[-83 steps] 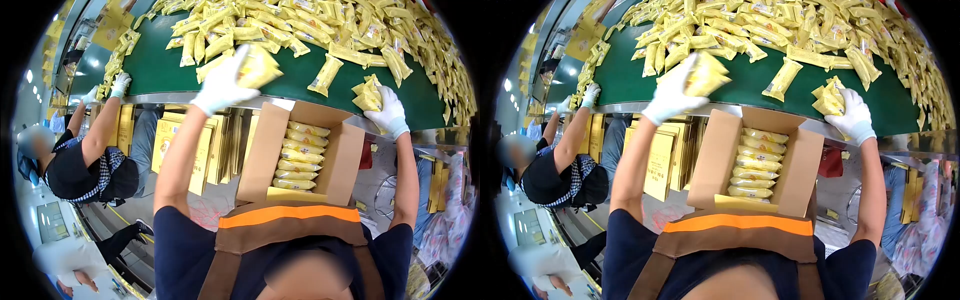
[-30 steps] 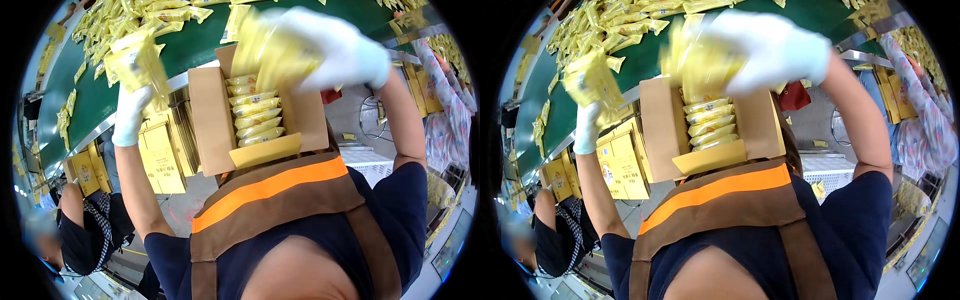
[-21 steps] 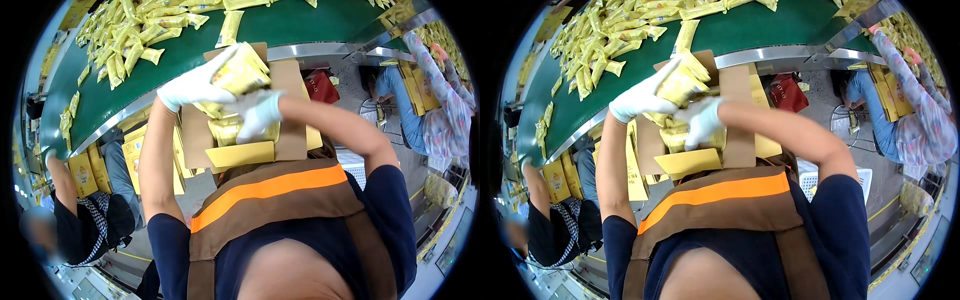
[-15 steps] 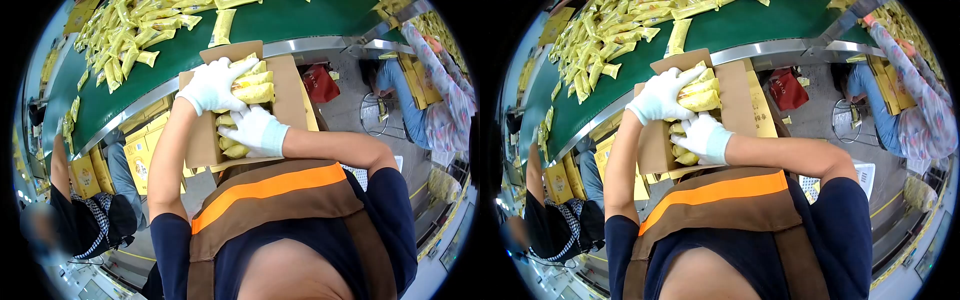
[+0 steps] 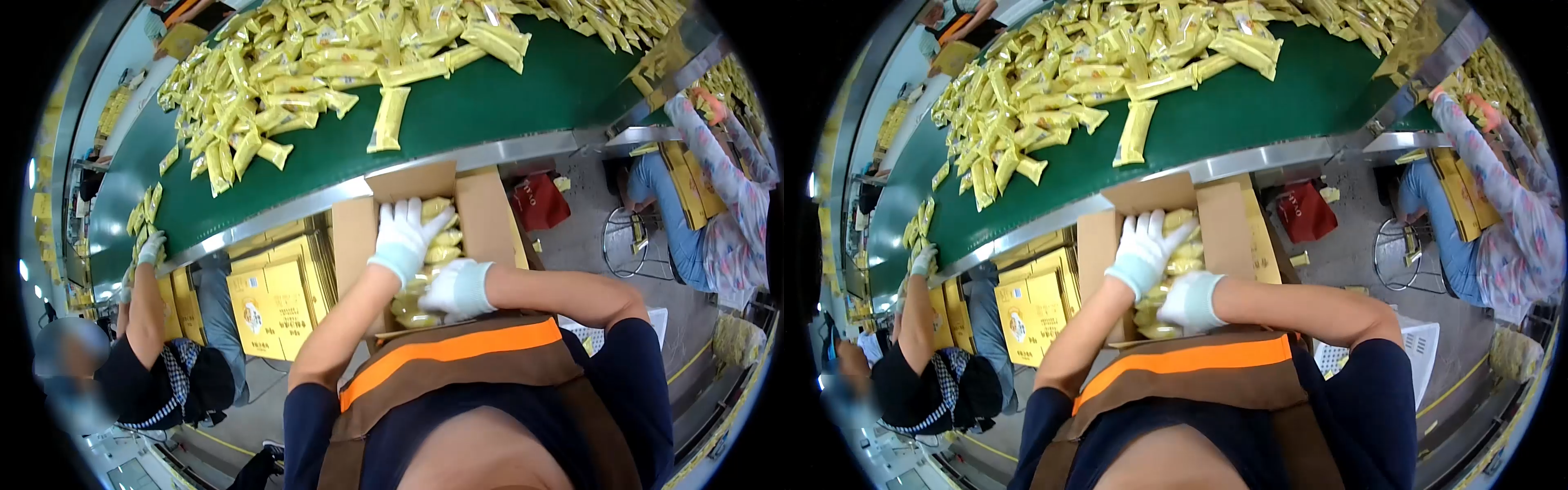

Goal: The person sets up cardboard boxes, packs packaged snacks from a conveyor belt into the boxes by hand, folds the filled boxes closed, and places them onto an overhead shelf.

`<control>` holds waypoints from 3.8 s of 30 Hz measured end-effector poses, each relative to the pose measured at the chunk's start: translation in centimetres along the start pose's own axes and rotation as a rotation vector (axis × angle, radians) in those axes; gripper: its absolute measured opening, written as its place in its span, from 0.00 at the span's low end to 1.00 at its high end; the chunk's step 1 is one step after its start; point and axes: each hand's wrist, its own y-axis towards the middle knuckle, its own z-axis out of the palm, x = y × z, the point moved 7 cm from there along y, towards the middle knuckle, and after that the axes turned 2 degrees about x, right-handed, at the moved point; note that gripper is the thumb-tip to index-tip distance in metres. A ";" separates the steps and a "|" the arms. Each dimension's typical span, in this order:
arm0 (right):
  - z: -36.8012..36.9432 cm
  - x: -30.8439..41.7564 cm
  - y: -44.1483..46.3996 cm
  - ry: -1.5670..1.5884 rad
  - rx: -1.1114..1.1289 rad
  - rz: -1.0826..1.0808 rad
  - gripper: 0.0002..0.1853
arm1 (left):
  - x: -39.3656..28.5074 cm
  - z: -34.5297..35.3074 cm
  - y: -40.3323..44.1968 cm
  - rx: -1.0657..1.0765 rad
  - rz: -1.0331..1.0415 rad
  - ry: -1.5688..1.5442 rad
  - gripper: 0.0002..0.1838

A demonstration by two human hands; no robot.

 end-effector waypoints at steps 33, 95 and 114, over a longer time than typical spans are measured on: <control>-15.6 -24.7 -6.3 -0.499 -0.906 0.362 0.13 | 15.7 -7.0 13.1 -0.142 -0.243 -0.582 0.40; -2.5 -4.1 -2.5 -0.192 -0.711 0.037 0.31 | 4.4 -5.4 2.8 0.125 0.059 -0.674 0.39; -3.5 -10.1 -4.9 -0.506 -0.597 -0.254 0.08 | 11.9 5.2 -9.0 -0.746 -0.615 -0.811 0.19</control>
